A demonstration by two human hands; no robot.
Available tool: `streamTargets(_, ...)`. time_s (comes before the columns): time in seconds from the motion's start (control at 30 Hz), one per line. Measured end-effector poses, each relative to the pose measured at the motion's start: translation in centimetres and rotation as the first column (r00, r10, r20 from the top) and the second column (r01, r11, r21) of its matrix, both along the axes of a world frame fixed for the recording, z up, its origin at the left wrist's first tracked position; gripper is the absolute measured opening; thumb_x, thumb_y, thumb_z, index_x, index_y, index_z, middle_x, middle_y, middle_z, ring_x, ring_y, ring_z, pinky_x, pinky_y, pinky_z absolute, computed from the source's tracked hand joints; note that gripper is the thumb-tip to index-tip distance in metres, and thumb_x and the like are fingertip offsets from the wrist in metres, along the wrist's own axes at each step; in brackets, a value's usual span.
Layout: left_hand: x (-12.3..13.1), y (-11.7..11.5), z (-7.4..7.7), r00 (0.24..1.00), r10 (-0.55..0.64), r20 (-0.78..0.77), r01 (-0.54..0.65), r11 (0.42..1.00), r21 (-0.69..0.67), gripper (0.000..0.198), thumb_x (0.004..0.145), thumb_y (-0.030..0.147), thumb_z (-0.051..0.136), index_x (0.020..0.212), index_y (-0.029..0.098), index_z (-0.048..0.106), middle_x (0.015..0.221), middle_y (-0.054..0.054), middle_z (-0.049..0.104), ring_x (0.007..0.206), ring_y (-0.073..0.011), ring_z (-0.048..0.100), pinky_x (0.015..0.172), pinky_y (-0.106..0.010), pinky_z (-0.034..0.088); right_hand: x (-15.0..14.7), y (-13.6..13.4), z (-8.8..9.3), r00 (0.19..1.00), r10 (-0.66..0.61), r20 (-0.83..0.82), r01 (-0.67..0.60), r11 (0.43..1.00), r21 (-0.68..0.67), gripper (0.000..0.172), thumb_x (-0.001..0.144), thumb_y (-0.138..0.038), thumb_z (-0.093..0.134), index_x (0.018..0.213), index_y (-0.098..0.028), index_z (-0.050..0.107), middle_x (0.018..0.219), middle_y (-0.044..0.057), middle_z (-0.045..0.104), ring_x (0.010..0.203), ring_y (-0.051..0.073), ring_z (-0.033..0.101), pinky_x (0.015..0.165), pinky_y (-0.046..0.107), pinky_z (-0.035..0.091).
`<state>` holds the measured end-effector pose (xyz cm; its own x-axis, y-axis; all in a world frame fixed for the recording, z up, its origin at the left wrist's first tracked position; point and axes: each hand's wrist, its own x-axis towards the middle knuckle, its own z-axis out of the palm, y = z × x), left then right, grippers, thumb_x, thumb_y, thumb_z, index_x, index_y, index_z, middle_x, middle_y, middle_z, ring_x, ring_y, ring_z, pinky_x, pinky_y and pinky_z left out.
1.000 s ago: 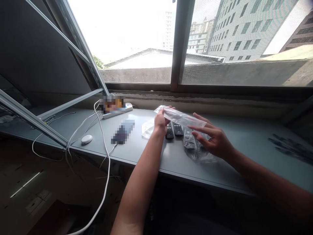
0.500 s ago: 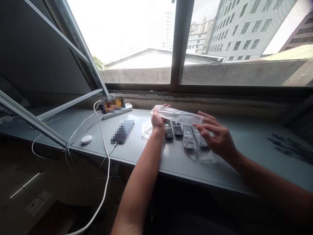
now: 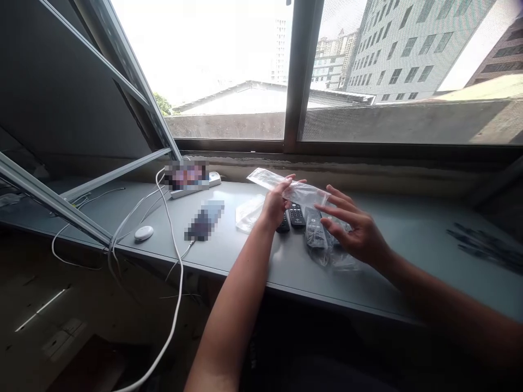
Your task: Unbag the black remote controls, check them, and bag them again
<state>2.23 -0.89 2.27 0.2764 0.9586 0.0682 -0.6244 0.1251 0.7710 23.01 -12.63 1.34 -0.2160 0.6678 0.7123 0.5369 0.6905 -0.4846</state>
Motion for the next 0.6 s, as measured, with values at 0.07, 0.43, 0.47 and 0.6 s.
streamTargets(0.07,0.1,0.0,0.0,1.000,-0.010,0.000,0.010,1.000,-0.013,0.026,0.097,0.025,0.074,0.117,0.013,0.085,0.123,-0.017,0.087,0.062,-0.0084,0.060,0.043,-0.019,0.029,0.0,-0.1,-0.1,1.000,-0.010,-0.018,0.010,1.000,-0.004,0.040,0.110,-0.037,0.078,0.149,-0.031,0.082,0.162,0.009,0.075,0.161,0.041,0.061,0.133,0.066,0.052)
streamTargets(0.43,-1.2,0.1,1.0,0.972,0.112,0.208,-0.081,0.985,-0.154,0.030,0.104,0.026,0.062,0.125,0.015,0.079,0.124,-0.017,0.086,0.085,-0.0173,0.078,0.044,-0.018,0.036,0.4,0.8,-0.8,0.984,-0.059,0.167,0.072,0.994,-0.077,0.049,0.113,-0.043,0.072,0.159,-0.029,0.071,0.155,0.015,0.077,0.147,0.041,0.071,0.124,0.065,0.058)
streamTargets(0.47,-1.2,0.0,1.1,0.970,0.117,0.212,-0.084,0.984,-0.160,0.029,0.104,0.027,0.064,0.125,0.015,0.079,0.124,-0.017,0.086,0.079,-0.0151,0.075,0.043,-0.017,0.033,0.4,1.0,-1.2,0.978,-0.047,0.204,0.064,0.995,-0.081,0.049,0.113,-0.043,0.071,0.159,-0.028,0.071,0.156,0.015,0.077,0.152,0.042,0.067,0.126,0.066,0.056)
streamTargets(0.6,-1.1,-0.2,1.2,0.962,0.126,0.241,-0.079,0.978,-0.193,0.033,0.102,0.029,0.070,0.130,0.015,0.079,0.127,-0.017,0.085,0.084,-0.0166,0.079,0.042,-0.016,0.029,0.5,1.6,-2.6,0.946,0.005,0.324,0.041,0.990,-0.133,0.049,0.112,-0.045,0.070,0.158,-0.030,0.075,0.161,0.012,0.074,0.167,0.046,0.048,0.133,0.074,0.044)
